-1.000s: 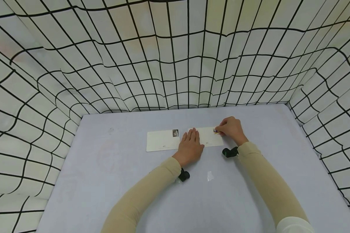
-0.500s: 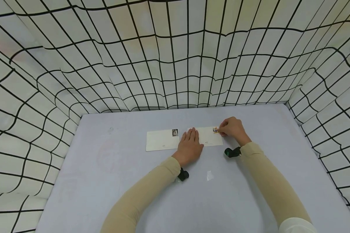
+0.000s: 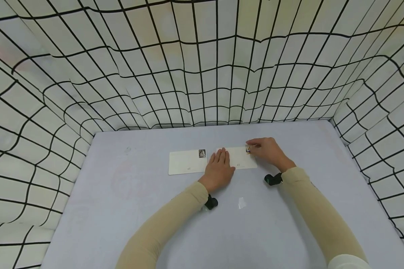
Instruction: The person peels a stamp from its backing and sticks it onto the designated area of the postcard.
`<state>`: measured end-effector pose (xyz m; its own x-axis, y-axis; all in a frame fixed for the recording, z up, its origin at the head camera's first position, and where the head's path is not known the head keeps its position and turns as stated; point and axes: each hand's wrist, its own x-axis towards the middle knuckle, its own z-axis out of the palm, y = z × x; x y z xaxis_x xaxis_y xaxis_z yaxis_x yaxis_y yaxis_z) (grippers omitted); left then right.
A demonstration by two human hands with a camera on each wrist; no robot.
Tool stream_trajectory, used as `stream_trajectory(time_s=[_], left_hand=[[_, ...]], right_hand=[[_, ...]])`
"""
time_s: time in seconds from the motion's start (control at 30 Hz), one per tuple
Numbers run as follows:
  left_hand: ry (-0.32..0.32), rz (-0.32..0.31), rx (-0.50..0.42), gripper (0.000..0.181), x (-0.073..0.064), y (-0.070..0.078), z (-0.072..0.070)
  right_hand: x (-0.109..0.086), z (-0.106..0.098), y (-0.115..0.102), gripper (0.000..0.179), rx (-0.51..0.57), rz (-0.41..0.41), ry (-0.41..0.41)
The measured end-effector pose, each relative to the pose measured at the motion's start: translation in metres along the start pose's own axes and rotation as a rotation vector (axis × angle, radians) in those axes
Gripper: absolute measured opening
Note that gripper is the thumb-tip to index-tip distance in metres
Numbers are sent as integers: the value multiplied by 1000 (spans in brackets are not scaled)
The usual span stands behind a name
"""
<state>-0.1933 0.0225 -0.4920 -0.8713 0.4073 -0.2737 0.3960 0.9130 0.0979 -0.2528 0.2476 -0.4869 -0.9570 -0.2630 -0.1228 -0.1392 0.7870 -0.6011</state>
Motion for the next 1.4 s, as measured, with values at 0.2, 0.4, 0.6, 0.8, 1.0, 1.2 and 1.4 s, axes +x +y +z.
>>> stream_trajectory(time_s=[0.2,0.4,0.6,0.8,1.0,1.2,1.4], left_hand=[[4,-3,-1,69,1,-1,0],[8,-4,-8,69,0,-1,1],[-6,-7,-15,69,0,2,2],[-11,-4,-1,69,1,3,4],[4,-4,24,69,2,2,2],[3,-7,8,69,10,-3,2],[3,-27,33,69,19,-7,2]], right_hand=[[-7,8,0,44,-208,-136,-101],[-21,12,-2,66,-346,-149,-194],[-30,13,-1,84,-411,-167,-231],[-35,10,-5,87,-449,-199,-258],[-33,12,-2,83,-467,-214,-252],[-27,13,0,74,-386,-213,-215],[-20,22,5,53,-265,-239,-81]])
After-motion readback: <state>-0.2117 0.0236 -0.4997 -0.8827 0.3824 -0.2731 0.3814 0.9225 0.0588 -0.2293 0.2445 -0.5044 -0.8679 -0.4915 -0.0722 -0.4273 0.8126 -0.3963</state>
